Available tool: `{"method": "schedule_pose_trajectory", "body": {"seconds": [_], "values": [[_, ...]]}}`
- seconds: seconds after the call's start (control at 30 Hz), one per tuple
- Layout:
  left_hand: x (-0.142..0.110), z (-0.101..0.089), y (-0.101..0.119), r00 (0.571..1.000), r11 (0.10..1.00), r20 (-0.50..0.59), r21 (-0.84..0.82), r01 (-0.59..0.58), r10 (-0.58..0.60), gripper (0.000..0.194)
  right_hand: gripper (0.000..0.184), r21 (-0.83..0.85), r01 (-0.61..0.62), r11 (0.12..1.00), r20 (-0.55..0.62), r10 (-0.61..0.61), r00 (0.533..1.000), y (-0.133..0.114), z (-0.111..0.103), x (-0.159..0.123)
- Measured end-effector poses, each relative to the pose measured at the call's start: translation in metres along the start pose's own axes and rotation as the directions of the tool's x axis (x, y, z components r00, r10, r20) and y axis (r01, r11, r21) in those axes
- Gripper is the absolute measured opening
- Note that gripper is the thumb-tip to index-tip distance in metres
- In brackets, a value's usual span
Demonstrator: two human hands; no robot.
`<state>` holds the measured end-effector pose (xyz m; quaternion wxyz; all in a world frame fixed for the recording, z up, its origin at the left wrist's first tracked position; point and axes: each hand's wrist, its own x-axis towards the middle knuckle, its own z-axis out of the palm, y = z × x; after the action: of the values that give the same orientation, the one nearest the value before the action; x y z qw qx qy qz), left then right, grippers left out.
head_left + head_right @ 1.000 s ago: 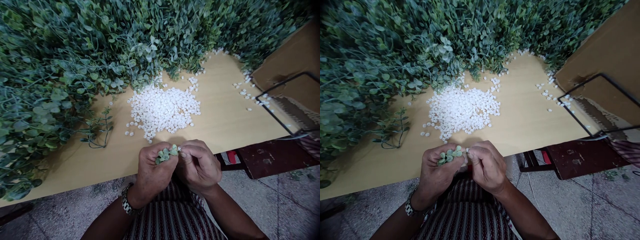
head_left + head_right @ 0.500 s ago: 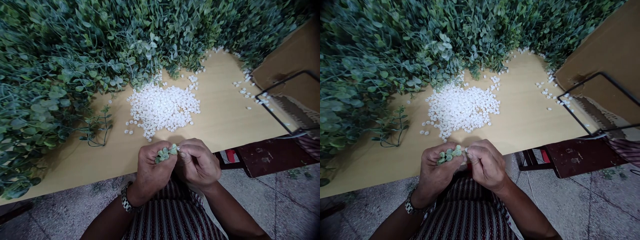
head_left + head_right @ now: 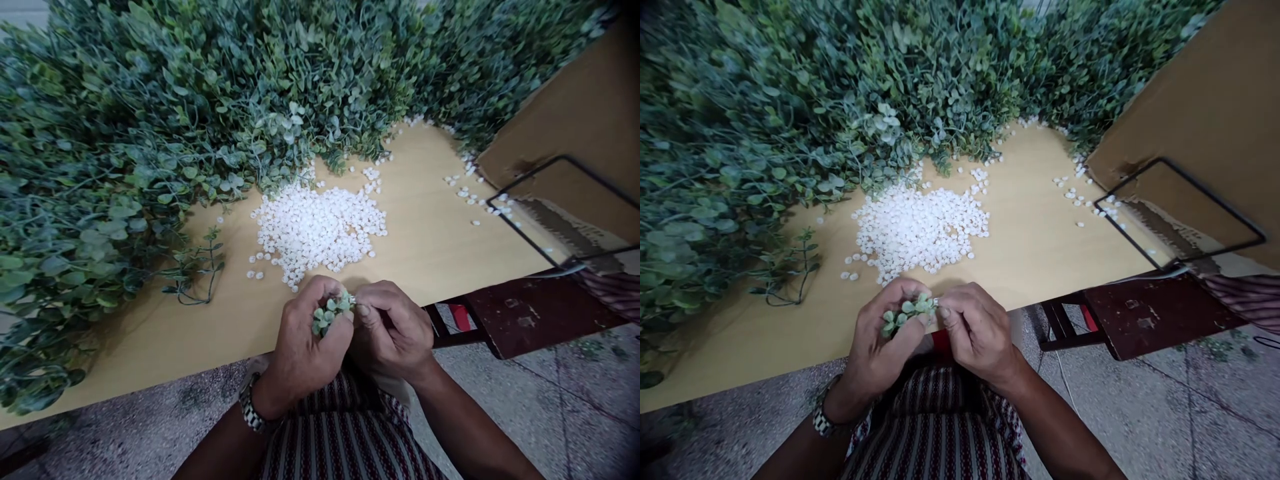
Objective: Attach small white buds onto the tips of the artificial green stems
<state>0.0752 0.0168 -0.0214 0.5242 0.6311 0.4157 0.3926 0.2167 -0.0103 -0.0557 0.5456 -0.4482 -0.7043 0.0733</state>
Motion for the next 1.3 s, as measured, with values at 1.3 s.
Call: {"method": "schedule_pose_trajectory", "body": {"seconds": [1.3], "values": [[0.003, -0.007, -0.006, 0.983, 0.944, -0.059, -0.296, 0.147, -0.172, 0.006, 0.021, -0.615, 0.244, 0.750, 0.556, 0.192, 0.809, 0.033, -0.049, 0.033]]}}
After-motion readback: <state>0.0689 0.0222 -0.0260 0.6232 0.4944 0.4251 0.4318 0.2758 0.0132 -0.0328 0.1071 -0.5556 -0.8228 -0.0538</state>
